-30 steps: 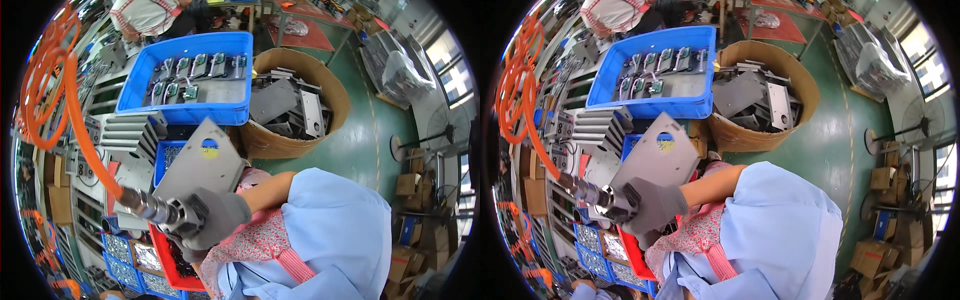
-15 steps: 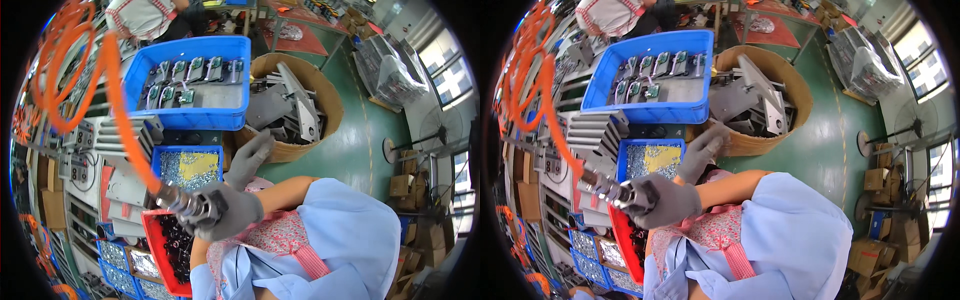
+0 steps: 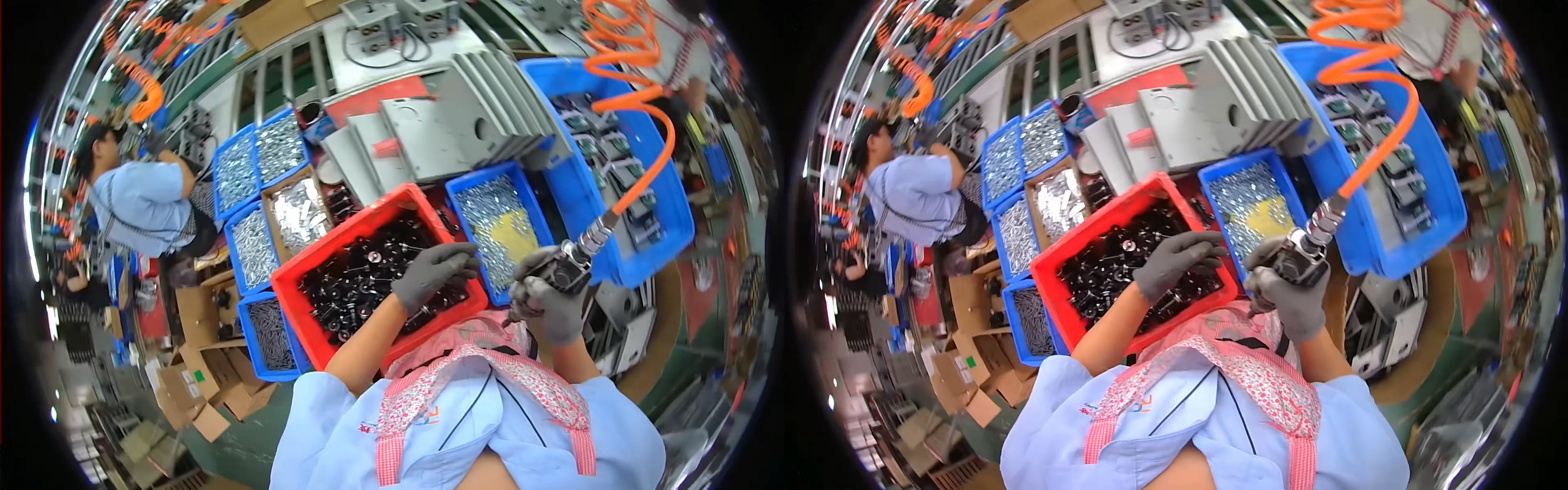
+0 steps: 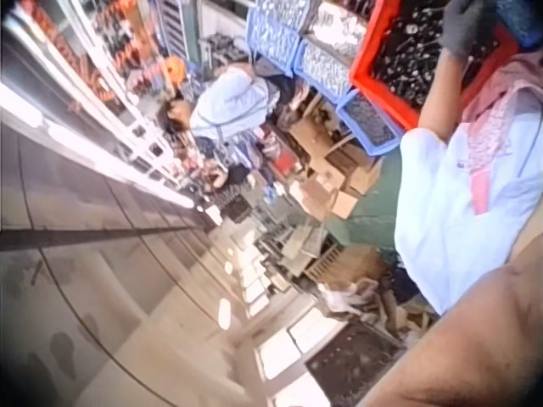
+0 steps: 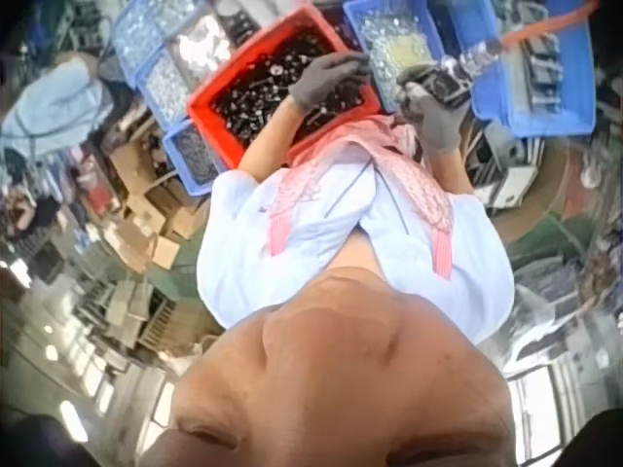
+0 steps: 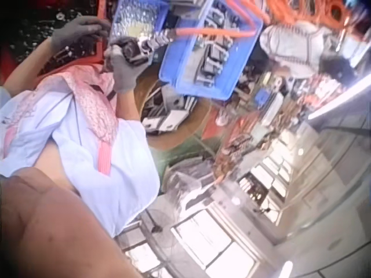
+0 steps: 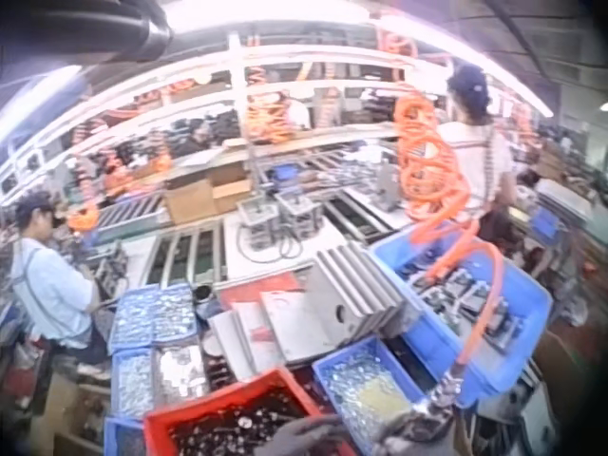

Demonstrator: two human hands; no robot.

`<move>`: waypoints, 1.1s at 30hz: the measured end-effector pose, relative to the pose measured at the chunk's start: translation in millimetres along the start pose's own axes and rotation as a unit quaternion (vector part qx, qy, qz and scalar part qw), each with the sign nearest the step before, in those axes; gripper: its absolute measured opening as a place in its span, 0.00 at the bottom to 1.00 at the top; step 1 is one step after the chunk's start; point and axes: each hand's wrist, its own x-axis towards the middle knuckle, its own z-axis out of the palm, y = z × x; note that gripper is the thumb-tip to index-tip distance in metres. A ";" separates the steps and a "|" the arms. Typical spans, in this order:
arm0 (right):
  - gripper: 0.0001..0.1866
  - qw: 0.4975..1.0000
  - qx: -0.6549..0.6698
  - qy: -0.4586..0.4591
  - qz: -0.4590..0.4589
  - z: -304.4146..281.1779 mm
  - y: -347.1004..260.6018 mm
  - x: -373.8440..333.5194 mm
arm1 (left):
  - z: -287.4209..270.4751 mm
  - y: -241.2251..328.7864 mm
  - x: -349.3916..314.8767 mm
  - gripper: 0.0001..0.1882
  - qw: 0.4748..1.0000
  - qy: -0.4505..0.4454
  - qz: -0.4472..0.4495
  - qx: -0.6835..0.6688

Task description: Assembling metal housing components using a power screwdriver.

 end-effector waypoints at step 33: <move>0.07 0.998 -0.029 0.057 0.020 14.1 11.7 47.1 | -124.4 124.5 124.4 0.14 0.687 0.484 0.077 0.537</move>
